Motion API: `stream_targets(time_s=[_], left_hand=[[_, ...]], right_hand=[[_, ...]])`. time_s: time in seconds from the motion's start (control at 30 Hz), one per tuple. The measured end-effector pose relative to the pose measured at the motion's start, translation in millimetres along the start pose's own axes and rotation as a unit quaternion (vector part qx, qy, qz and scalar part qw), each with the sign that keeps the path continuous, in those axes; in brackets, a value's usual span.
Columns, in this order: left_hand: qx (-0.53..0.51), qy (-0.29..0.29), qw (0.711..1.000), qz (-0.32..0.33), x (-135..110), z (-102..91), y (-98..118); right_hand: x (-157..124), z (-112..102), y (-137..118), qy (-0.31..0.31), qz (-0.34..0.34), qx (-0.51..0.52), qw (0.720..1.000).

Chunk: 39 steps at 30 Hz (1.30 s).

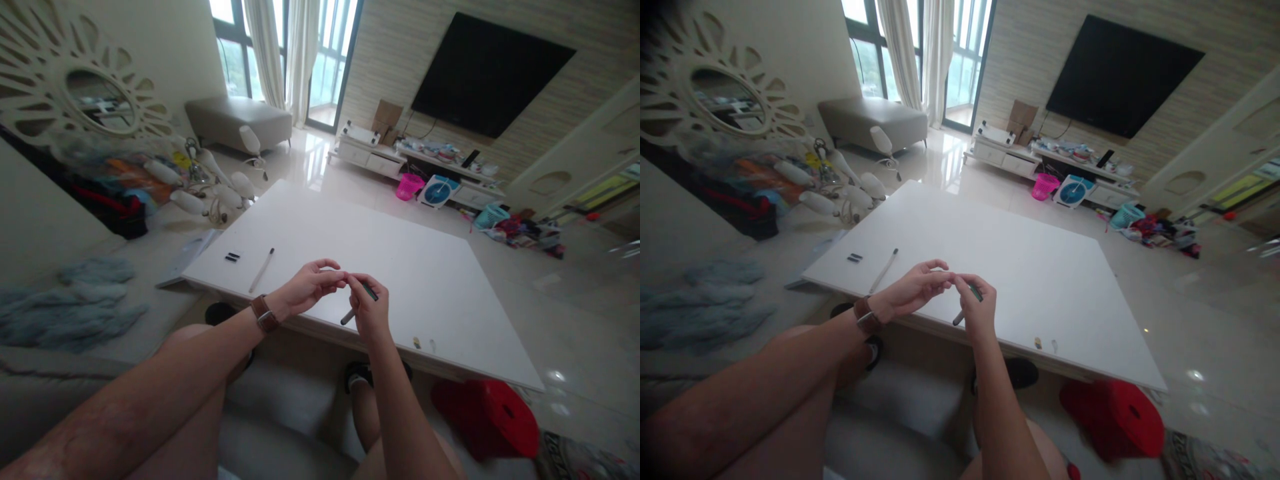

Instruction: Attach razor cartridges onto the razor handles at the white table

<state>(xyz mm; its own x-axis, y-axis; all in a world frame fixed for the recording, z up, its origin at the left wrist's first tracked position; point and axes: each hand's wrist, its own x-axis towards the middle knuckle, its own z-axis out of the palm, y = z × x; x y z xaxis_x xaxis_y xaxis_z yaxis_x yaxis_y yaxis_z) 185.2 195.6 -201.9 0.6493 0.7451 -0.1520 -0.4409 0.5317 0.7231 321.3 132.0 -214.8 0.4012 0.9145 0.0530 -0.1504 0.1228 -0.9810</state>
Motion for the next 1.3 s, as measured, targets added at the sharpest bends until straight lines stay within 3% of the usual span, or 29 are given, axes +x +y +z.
stream_targets(time_s=[0.2, 0.67, 0.9, 1.13, 1.3], left_hand=[[-0.005, 0.011, 1.0, -0.018, 1.7, -1.9, -2.3], [-0.075, -0.033, 0.996, -0.041, 3.1, -6.4, -2.6], [-0.082, -0.003, 0.995, -0.049, 3.2, -5.3, -1.3], [0.009, 0.092, 0.996, 0.006, 9.7, -11.4, -1.2], [0.111, 0.099, 0.988, 0.041, 12.1, -17.1, -5.3]], right_hand=[[2.0, -1.6, 3.9, 0.013, -0.008, -0.014, 1.0], [4.1, 0.5, 2.5, 0.016, -0.008, 0.035, 0.999], [6.5, -2.6, 7.0, 0.064, -0.006, 0.017, 0.998], [9.0, -2.5, 10.7, 0.047, 0.003, 0.051, 0.998], [9.6, -1.2, 8.2, 0.054, 0.005, 0.088, 0.995]])
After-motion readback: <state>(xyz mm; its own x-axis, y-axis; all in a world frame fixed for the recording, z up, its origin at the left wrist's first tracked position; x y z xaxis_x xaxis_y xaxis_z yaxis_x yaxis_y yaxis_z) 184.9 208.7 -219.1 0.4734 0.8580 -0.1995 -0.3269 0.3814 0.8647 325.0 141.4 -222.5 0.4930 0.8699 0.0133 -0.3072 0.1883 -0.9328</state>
